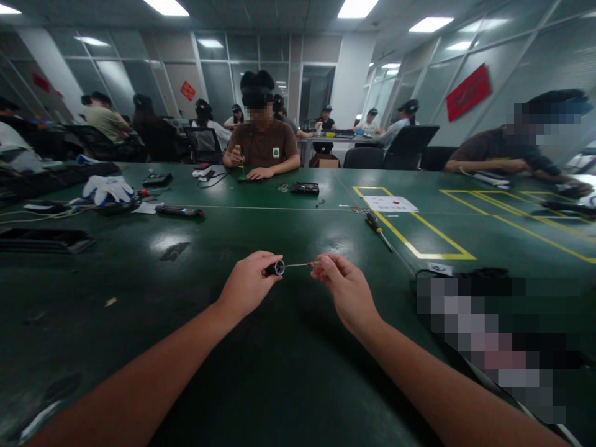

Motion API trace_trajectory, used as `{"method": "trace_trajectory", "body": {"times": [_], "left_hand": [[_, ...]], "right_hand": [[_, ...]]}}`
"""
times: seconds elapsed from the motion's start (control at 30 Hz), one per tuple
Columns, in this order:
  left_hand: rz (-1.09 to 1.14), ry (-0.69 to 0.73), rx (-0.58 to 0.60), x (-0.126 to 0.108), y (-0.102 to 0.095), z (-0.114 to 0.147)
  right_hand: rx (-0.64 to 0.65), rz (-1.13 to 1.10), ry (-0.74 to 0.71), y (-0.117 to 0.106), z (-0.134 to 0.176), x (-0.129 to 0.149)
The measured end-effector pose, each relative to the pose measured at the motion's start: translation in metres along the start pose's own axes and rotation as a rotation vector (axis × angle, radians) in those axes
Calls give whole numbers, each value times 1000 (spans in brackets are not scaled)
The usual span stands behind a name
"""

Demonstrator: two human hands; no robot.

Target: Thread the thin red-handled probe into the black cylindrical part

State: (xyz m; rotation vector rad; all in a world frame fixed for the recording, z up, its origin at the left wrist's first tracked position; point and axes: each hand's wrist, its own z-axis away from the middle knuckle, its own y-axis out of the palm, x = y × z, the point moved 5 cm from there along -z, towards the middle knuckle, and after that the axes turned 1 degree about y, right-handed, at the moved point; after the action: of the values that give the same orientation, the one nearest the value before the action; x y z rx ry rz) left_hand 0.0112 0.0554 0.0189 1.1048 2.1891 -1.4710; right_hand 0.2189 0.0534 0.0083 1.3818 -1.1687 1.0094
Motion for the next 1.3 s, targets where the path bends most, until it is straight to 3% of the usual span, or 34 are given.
{"method": "trace_trajectory", "body": {"times": [0.2,0.3,0.4,0.67,0.97,1.3], "left_hand": [[-49,49,15,-5,1,1],[-35,100,10,-10,0,-1],[-42,77,25,-6,1,-3],[-50,25,66,-1,3,-2],[-73,50,64,-2,4,-1],[-124,56,86,-1,6,-1]], "right_hand": [[-17,-67,39,-2,-7,-13],[16,-209,254,-9,-20,-22],[-59,-266,269,-21,-28,-20],[-32,-206,130,-15,-21,-16],[39,155,-122,-7,-11,3],[51,500,-284,-2,0,19]]}}
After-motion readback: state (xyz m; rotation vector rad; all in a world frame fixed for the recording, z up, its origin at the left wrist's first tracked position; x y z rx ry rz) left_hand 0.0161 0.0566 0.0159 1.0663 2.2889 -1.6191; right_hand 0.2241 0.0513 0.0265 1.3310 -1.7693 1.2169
